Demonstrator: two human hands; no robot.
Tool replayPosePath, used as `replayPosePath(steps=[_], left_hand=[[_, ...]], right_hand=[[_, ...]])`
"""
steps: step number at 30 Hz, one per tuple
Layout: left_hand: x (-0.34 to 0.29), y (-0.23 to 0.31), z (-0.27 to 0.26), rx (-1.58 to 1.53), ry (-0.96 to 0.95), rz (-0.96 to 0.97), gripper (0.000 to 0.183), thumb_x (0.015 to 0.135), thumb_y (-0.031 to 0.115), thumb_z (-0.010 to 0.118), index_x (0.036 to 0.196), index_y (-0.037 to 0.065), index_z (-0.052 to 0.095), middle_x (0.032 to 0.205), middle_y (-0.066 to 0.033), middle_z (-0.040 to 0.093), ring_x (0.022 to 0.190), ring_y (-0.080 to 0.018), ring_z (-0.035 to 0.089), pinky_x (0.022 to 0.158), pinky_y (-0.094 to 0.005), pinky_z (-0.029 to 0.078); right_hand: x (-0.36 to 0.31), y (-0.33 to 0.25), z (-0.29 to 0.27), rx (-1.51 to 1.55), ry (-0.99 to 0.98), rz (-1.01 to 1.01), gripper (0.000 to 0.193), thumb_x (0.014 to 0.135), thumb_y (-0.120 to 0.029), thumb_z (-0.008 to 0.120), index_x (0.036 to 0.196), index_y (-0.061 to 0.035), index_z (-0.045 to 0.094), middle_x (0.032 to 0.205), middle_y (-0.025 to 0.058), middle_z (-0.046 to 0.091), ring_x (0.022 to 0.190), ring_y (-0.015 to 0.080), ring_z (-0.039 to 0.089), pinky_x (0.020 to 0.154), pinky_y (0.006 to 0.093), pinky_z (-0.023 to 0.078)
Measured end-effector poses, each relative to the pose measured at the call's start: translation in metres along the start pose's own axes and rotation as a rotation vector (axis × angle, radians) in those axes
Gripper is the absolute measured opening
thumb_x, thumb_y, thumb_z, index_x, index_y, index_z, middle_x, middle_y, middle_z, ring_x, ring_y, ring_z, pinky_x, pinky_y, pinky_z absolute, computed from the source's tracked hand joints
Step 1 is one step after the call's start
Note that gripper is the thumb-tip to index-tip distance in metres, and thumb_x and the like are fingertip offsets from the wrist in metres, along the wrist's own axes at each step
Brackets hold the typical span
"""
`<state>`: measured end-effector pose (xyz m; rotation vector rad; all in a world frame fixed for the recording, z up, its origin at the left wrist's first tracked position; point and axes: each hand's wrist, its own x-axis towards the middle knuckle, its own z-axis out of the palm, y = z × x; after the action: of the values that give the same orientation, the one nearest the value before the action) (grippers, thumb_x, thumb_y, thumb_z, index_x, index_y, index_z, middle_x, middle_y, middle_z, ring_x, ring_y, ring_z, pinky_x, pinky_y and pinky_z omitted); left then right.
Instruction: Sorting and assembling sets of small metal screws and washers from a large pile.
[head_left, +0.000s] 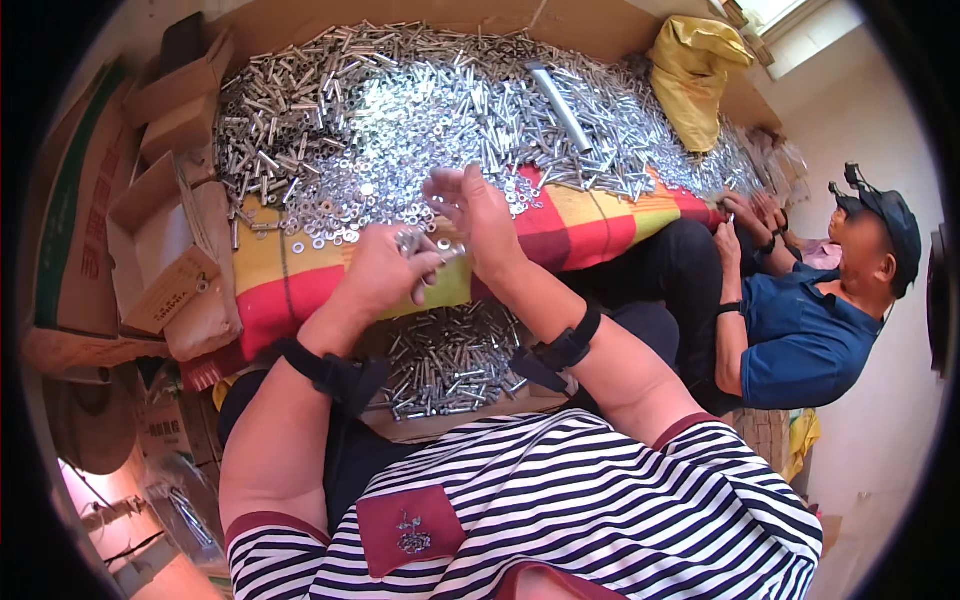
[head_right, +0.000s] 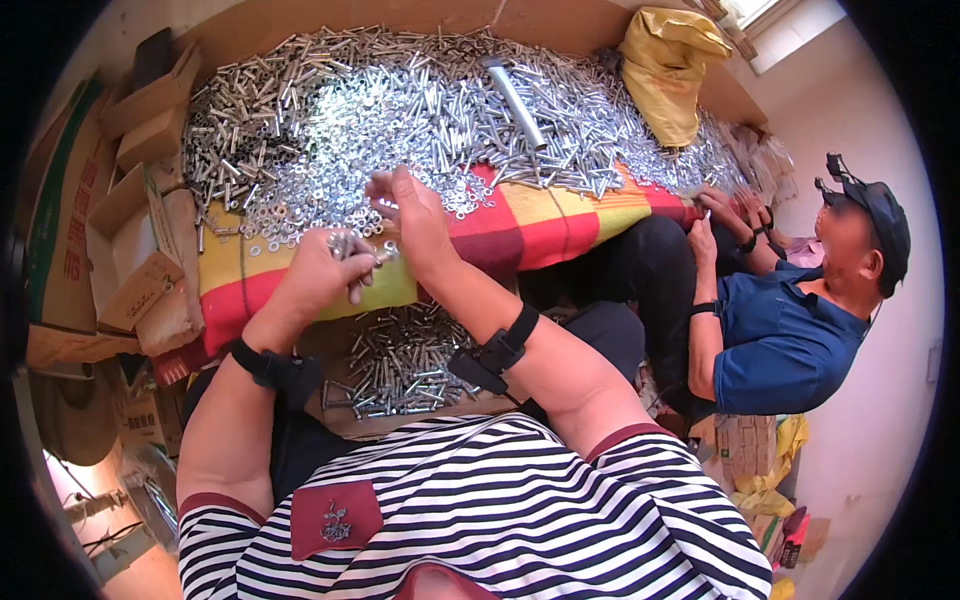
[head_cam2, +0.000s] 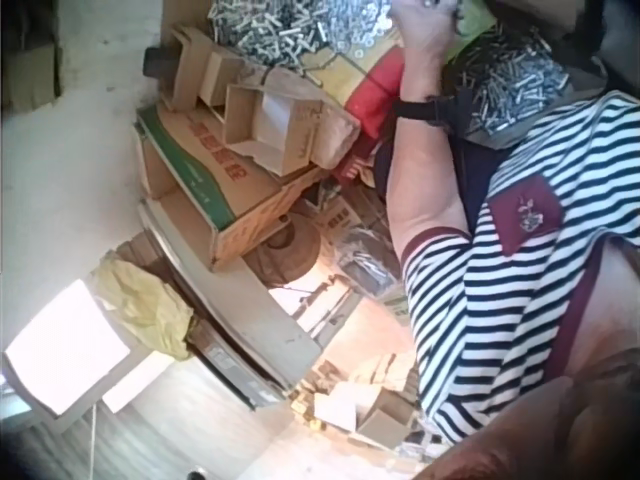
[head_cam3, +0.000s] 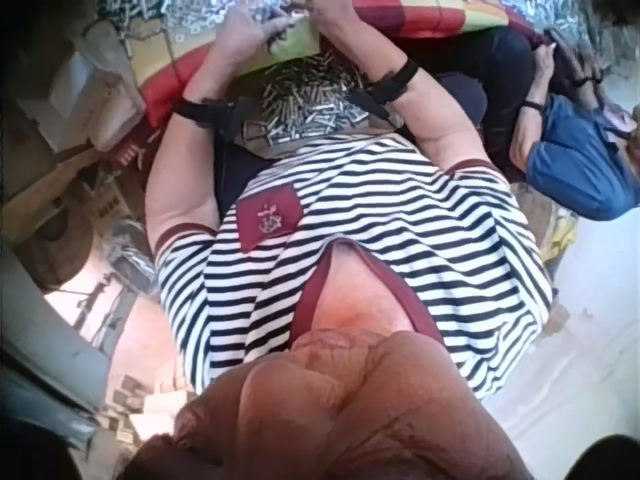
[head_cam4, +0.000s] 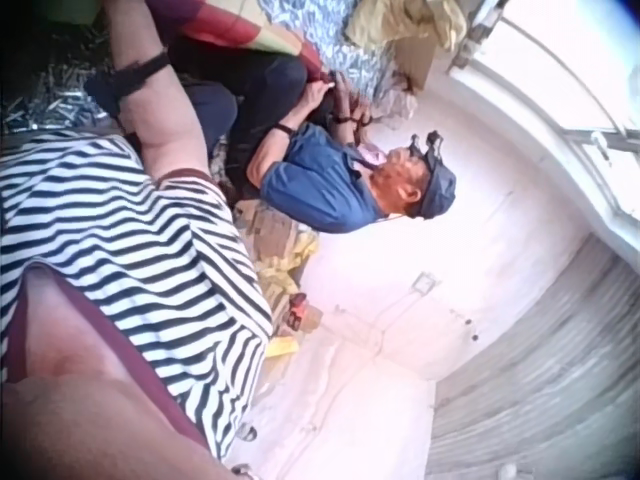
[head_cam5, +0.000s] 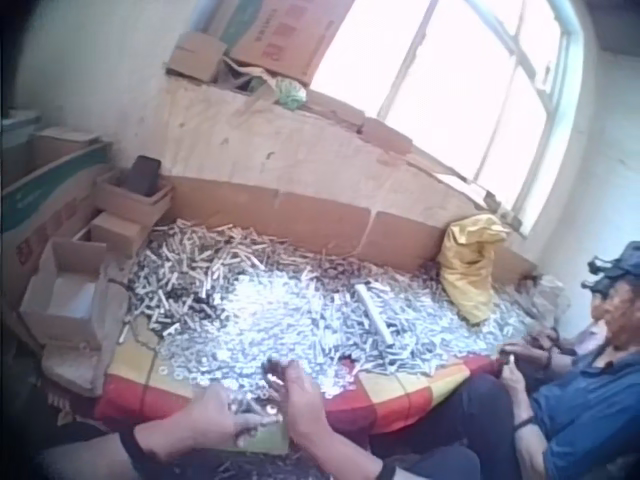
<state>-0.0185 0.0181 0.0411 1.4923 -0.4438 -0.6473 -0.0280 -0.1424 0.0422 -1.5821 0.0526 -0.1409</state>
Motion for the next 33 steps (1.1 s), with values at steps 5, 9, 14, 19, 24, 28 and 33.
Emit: replayPosePath(steps=[5,9,14,19,24,28,33], left_hand=[[0.010,-0.015,0.000,-0.135,0.207,0.007,0.007,0.084,0.006,0.065,0.083,-0.001,0.064,0.063,-0.0054,0.062,0.044,-0.0099,0.054,0.041,-0.0221,0.039],[0.007,-0.006,-0.039,-0.154,0.385,-0.118,0.008,0.083,0.007,0.066,0.082,-0.001,0.065,0.064,-0.0057,0.064,0.045,-0.0079,0.052,0.041,-0.0213,0.038],[-0.015,-0.001,-0.039,0.152,-0.046,-0.218,0.009,0.085,0.006,0.062,0.087,-0.003,0.065,0.072,-0.0086,0.067,0.050,-0.0069,0.052,0.041,-0.0184,0.034],[-0.012,-0.011,-0.036,-0.357,0.057,-0.296,0.015,0.091,0.010,0.055,0.098,-0.003,0.060,0.085,-0.0117,0.068,0.055,-0.0094,0.058,0.040,-0.0186,0.034],[-0.007,-0.001,-0.030,-0.249,0.202,-0.404,0.019,0.094,0.014,0.051,0.097,-0.002,0.060,0.076,-0.0127,0.068,0.047,-0.0084,0.052,0.040,-0.0176,0.034],[0.003,-0.022,-0.023,-0.107,0.149,-0.306,0.015,0.092,0.013,0.054,0.091,0.000,0.061,0.070,-0.0104,0.067,0.044,-0.0071,0.049,0.040,-0.0192,0.034],[0.009,-0.021,-0.010,0.051,0.285,-0.190,0.008,0.085,0.007,0.063,0.086,0.000,0.062,0.067,-0.0084,0.066,0.044,-0.0060,0.047,0.040,-0.0204,0.033]], right_hand=[[-0.024,-0.014,0.024,0.485,-0.049,-0.067,0.074,0.099,-0.051,0.029,0.131,0.0157,0.034,0.135,0.0250,0.041,0.130,0.0289,0.038,0.115,0.0394,0.020],[-0.034,-0.025,0.014,-0.059,-0.067,-0.317,0.043,0.101,-0.032,0.039,0.119,0.0039,0.054,0.122,0.0168,0.055,0.116,0.0233,0.052,0.100,0.0358,0.041],[-0.017,0.004,-0.002,-0.848,-0.086,-0.422,0.009,0.083,-0.011,0.057,0.083,-0.0044,0.062,0.086,0.0134,0.057,0.079,0.0302,0.059,0.071,0.0397,0.048],[-0.015,0.021,0.000,-1.258,-0.199,-0.440,0.003,0.077,-0.007,0.057,0.077,-0.0041,0.059,0.081,0.0146,0.055,0.078,0.0330,0.059,0.068,0.0427,0.048],[-0.025,0.003,-0.005,-1.138,-0.150,-0.391,0.005,0.079,-0.007,0.057,0.077,-0.0025,0.057,0.080,0.0159,0.055,0.078,0.0348,0.059,0.070,0.0434,0.048],[-0.027,0.002,-0.013,-1.017,-0.081,-0.263,0.007,0.079,-0.008,0.059,0.077,-0.0019,0.057,0.082,0.0181,0.059,0.080,0.0361,0.060,0.071,0.0445,0.048],[-0.023,0.015,-0.014,-1.107,-0.073,-0.169,0.008,0.077,-0.008,0.062,0.080,-0.0012,0.059,0.085,0.0189,0.061,0.083,0.0362,0.061,0.072,0.0458,0.047]])
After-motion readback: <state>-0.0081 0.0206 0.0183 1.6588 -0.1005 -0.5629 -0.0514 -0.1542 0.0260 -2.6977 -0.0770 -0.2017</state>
